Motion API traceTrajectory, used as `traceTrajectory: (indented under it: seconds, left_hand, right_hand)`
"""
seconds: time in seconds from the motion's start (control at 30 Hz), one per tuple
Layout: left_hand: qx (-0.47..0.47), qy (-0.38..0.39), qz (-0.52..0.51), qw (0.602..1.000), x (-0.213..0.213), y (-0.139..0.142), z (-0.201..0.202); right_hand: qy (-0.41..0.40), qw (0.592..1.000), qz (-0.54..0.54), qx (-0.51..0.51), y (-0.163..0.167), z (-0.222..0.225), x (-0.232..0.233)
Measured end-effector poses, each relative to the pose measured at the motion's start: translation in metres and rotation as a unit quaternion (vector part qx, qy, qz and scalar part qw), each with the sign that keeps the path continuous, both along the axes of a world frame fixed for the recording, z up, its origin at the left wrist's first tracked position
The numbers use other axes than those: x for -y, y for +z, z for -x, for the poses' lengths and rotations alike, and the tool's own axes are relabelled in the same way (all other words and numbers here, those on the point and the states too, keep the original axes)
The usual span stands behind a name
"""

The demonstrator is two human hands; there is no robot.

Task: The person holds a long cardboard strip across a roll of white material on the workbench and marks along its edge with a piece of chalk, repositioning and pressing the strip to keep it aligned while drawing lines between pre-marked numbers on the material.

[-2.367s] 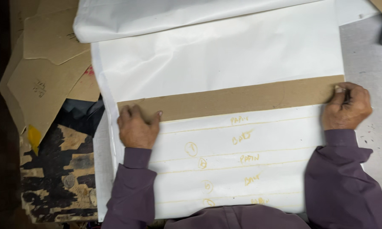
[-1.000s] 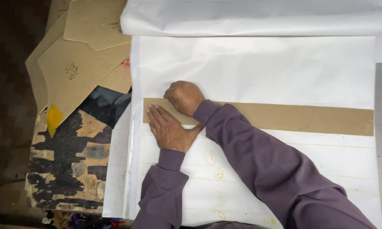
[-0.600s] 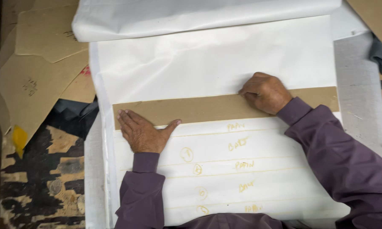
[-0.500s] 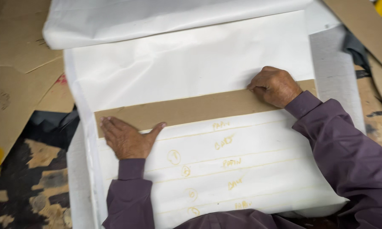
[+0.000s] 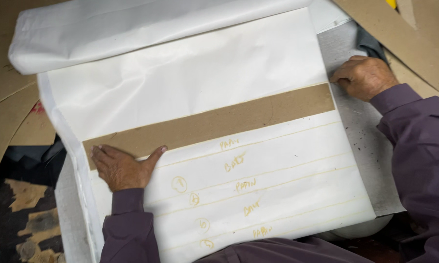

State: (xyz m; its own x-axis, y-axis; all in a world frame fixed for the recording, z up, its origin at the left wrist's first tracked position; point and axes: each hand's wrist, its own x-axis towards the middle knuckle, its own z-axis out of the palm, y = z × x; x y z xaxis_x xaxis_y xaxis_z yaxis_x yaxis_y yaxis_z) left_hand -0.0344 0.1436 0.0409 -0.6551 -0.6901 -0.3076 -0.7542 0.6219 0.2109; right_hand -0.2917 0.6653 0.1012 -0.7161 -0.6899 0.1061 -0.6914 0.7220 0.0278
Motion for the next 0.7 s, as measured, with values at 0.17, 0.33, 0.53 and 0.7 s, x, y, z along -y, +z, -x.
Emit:
traceTrajectory:
  seconds: [0.17,0.33,0.53,0.7]
  left_hand:
    - [-0.011,-0.010,0.007,1.000,-0.004,0.012,-0.001]
    - [-0.038,-0.052,-0.004,0.998,0.015,0.030,-0.014]
    - [-0.100,-0.279,0.086,0.951,0.080,0.030,-0.029]
    - [-0.174,-0.315,0.087,0.929,0.096,-0.001,-0.034]
  right_hand:
    - [-0.093,0.994,0.014,-0.046,-0.011,-0.018,0.000]
    - [-0.193,0.913,0.358,0.036,-0.048,-0.074,0.023]
    - [-0.216,0.781,0.576,0.108,-0.101,-0.122,0.052]
    - [-0.228,0.765,0.599,0.062,-0.101,-0.126,0.062]
